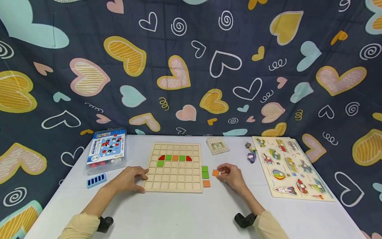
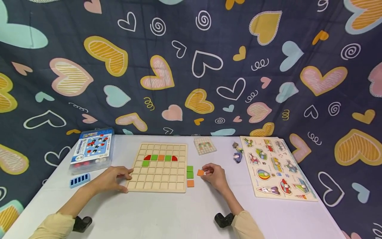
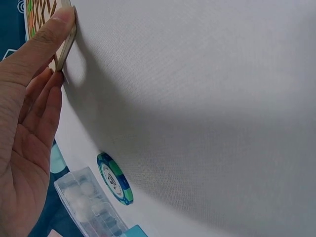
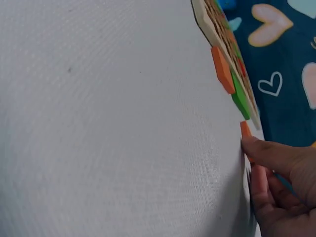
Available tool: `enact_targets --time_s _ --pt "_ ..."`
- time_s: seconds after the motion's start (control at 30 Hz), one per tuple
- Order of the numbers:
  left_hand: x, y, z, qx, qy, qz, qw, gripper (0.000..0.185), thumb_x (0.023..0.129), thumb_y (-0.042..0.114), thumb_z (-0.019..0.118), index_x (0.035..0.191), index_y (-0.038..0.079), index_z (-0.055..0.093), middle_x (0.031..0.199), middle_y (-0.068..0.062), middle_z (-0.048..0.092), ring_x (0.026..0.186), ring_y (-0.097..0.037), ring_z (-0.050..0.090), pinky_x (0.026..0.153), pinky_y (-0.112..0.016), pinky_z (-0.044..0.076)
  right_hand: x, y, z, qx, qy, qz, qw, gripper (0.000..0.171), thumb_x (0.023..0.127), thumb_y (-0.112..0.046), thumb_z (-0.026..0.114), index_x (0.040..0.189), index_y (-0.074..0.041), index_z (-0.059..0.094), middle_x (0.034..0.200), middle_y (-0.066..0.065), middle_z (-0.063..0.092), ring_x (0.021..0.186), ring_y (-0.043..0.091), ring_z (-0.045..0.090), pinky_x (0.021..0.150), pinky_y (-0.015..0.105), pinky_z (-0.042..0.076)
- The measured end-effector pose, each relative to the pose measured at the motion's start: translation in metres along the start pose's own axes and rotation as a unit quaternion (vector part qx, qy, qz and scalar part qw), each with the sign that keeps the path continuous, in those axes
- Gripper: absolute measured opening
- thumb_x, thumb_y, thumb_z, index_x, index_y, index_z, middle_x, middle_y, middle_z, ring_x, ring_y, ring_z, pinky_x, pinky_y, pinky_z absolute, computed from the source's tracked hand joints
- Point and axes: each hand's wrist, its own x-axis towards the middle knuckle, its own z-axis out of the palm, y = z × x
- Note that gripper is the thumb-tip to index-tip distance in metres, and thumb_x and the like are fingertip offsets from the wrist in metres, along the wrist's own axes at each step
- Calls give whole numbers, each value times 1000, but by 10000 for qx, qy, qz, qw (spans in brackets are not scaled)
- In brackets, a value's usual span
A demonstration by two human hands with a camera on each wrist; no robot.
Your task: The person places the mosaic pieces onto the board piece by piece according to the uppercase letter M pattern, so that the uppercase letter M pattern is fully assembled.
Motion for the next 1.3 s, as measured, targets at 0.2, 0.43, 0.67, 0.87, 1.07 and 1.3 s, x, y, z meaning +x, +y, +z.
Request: enact_targets --time_s 0.2,0.43,0.67,0.87,1.07,1.3 --pt "-1 -1 2 -53 0 10 10000 32 63 24 89 86 14 69 120 -19 64 107 -34 61 90 -42 53 -2 -2 0 314 214 193 9991 25 76 8 74 100 3 70 94 14 71 81 20 66 68 21 56" --pt "-1 -2 2 -18 77 58 10000 32 62 23 89 86 14 69 119 -18 64 107 -33 62 90 -42 53 -1 -6 2 909 183 529 9943 27 80 8 70 108 7 67 107 21 68 94 28 67 78 26 58" --pt "-2 -2 2 -32 119 70 9999 32 62 23 89 85 14 69 119 -19 64 107 -35 61 92 -43 52 2 -15 11 1278 134 617 9898 28 80 9 69 108 8 66 106 22 68 96 30 67 75 29 59" --pt "-1 -1 0 -72 134 98 9998 33 62 23 89 86 12 70 118 -19 64 107 -36 61 92 -44 51 6 -24 26 1351 113 477 9896 28 79 7 71 108 7 67 105 20 69 90 26 69 71 28 59" --pt "-2 0 -1 -79 128 110 9998 34 62 24 89 87 12 70 119 -19 64 107 -36 61 92 -44 51 10 -39 46 1308 98 152 9912 27 80 5 71 107 7 67 106 21 68 87 27 70 71 27 59" --pt "-2 0 0 -44 88 87 9999 33 63 23 89 87 12 70 121 -19 63 108 -35 61 94 -46 50 5 -71 67 1891 -184 98 9817 26 82 9 67 108 13 64 108 29 65 95 37 66 76 29 59"
